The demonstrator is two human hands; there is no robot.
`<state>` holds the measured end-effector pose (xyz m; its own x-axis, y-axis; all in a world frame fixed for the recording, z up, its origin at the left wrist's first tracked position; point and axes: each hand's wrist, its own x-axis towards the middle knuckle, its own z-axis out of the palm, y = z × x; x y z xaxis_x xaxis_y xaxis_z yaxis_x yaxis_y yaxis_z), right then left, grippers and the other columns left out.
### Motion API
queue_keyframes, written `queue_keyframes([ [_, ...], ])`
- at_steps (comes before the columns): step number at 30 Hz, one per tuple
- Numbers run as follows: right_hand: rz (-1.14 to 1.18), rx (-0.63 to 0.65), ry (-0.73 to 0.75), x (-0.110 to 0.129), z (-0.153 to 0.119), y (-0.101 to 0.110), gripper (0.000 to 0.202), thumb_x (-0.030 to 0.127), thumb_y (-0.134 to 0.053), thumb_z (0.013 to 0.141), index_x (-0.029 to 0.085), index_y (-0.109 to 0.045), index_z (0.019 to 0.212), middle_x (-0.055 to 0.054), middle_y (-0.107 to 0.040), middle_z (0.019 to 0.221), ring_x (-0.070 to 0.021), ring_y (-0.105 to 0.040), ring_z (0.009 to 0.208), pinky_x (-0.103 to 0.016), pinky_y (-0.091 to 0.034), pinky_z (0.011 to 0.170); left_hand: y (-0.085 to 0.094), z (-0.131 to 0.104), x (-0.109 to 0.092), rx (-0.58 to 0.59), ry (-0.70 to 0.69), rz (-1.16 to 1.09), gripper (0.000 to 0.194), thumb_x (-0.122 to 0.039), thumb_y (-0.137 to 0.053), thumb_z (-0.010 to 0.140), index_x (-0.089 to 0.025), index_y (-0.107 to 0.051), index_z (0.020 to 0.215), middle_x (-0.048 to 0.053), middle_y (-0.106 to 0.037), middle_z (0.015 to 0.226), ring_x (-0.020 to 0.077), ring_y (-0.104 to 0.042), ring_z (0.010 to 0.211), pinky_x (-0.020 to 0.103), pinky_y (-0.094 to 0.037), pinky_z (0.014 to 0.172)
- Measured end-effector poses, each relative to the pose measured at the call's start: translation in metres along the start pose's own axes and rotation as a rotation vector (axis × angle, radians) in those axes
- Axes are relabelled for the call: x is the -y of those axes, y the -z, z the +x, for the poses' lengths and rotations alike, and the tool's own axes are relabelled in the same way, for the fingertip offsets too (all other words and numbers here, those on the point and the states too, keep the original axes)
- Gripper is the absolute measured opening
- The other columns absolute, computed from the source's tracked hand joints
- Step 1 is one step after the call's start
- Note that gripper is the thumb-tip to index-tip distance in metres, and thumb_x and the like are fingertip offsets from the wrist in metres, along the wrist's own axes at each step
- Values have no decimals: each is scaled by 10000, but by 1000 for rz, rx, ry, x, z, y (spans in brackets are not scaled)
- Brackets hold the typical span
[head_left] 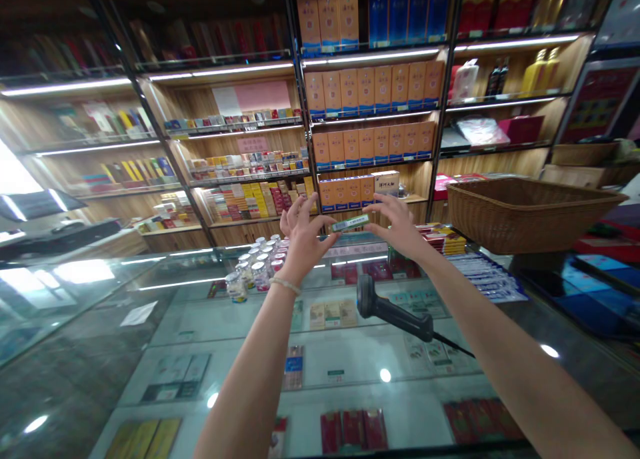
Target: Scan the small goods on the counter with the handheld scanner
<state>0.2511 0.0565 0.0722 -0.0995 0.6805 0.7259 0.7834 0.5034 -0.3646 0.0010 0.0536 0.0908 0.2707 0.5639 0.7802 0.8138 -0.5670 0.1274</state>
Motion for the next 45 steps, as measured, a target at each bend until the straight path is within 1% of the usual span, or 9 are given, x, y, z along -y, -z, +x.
queue_keyframes([
  [3,-81,-44,11,9,-1,1,467,472,-666,923,311,-642,1361,-76,-478,1588,-340,-309,1516,-582,-223,1230,5,-1,-4,-46,-17,39,166,-359,-749,866,-309,-747,1024,4,-371,1689,333,-202,1593,623,-66,1296],
  [10,-220,-108,72,25,-7,7,244,376,-619,969,318,-730,1178,-35,-423,1627,-333,-240,1554,-598,-147,1247,7,-3,-5,-85,-40,83,157,-386,-728,880,-326,-734,1024,-1,-350,1698,322,-191,1601,612,-44,1301],
  [17,-239,-83,56,25,-8,6,254,370,-605,977,309,-715,1197,-47,-410,1635,-343,-240,1556,-613,-156,1244,6,-2,-4,-62,-27,77,166,-386,-749,867,-322,-742,1021,-5,-363,1692,337,-220,1590,599,-90,1297],
  [19,-229,-68,32,27,-7,7,403,401,-612,966,288,-630,1353,-85,-393,1644,-341,-249,1556,-605,-183,1245,5,-2,-3,-69,-19,69,169,-376,-753,861,-322,-744,1021,-9,-360,1693,338,-224,1588,597,-91,1299],
  [23,-206,24,-87,35,-11,9,871,498,-658,905,205,-276,1631,-175,-324,1678,-368,-238,1569,-616,-257,1228,4,-2,-1,-87,6,45,159,-347,-741,854,-313,-740,1009,-9,-359,1691,330,-228,1587,593,-104,1299],
  [28,-232,348,-162,47,-58,0,1072,639,-671,849,199,-150,1676,-204,-181,1738,-412,-101,1612,-726,-213,1211,1,-3,4,-91,23,31,159,-348,-743,850,-310,-744,1004,13,-364,1685,331,-240,1583,598,-125,1293],
  [31,-224,536,-232,49,-98,-9,1136,653,-718,798,207,-154,1678,-224,-166,1737,-416,-97,1614,-751,-235,1190,-1,-4,6,-87,26,38,152,-346,-745,849,-317,-742,998,4,-375,1678,331,-254,1577,601,-147,1287],
  [35,-240,586,-282,47,-133,-17,1077,640,-737,800,203,-250,1657,-233,-108,1744,-405,-94,1616,-721,-215,1215,-4,-5,8,-82,25,33,154,-333,-750,838,-319,-739,991,1,-385,1672,340,-271,1569,606,-158,1283],
  [45,-295,589,-262,51,-140,-23,482,445,-693,890,110,-685,1236,-252,-250,1705,-407,-190,1600,-642,-341,1211,-1,-4,12,-69,36,-5,157,-312,-749,840,-317,-748,997,0,-362,1688,336,-244,1575,599,-149,1287],
])
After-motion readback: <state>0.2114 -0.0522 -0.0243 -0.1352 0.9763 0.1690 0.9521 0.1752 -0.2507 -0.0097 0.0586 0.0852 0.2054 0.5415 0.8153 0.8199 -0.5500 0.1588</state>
